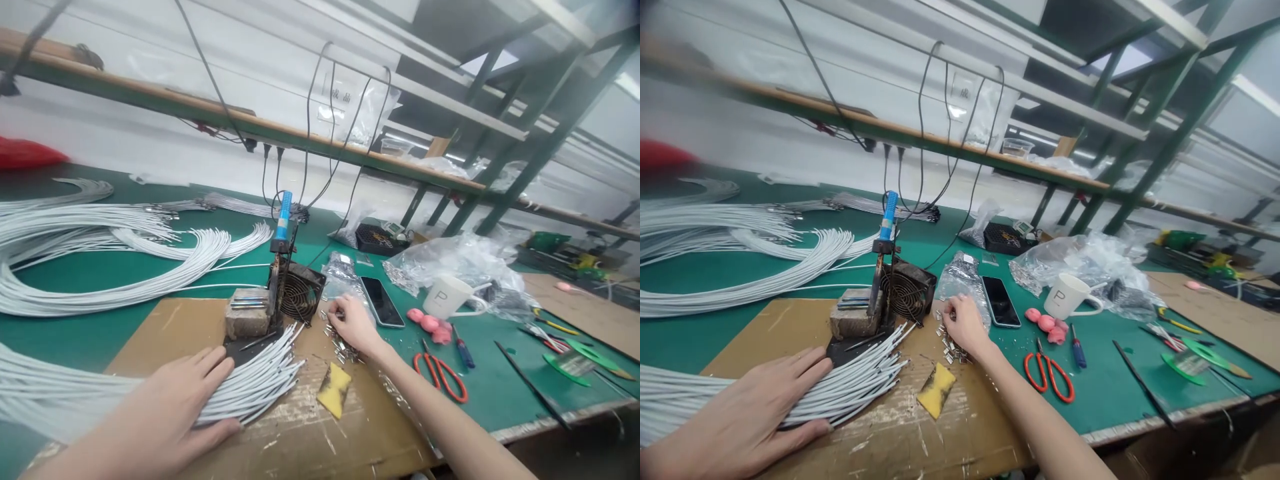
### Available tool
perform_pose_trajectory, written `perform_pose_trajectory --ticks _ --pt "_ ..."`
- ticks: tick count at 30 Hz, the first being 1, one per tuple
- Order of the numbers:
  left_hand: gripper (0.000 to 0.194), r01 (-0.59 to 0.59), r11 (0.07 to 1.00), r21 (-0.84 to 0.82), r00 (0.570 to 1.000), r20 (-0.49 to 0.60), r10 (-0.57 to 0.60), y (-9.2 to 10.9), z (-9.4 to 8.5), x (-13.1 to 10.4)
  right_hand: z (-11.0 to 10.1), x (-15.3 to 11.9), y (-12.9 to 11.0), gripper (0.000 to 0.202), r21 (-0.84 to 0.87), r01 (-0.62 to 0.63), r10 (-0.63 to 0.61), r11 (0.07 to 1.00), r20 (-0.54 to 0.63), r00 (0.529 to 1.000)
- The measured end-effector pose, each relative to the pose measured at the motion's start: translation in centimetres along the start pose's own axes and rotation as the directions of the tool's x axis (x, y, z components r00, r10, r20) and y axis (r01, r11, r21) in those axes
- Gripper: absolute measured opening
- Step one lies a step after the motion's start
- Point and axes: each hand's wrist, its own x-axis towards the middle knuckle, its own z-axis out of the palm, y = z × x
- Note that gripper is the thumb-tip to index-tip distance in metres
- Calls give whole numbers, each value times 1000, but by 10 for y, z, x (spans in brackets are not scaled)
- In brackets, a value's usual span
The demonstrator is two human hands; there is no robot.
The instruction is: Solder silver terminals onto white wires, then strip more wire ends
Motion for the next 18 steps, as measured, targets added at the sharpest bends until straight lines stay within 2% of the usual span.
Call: perform_pose_trajectory --ticks 5,8,10,12,16,18 --pt "57 14 1000 -12 998 65 -13 4 -6 4 -24 -36 -7 17 30 74 -74 997 11 997" --pt "62 14 1000 6 996 84 -14 4 -7 5 -42 -41 -4 17 33 76 -75 997 -24 997" --pt "64 23 1000 17 995 94 -24 3 -5 4 -52 -36 2 16 2 38 -38 999 -78 996" --pt "65 28 999 19 994 105 -30 2 -5 3 -57 -26 10 20 -42 18 -21 999 -83 996" --pt "62 26 1000 7 996 87 -27 3 -6 3 -58 2 26 26 -81 32 -28 996 43 999" --pt "61 18 1000 14 996 85 -19 4 -8 4 -57 20 34 28 -87 1 5 996 69 998"
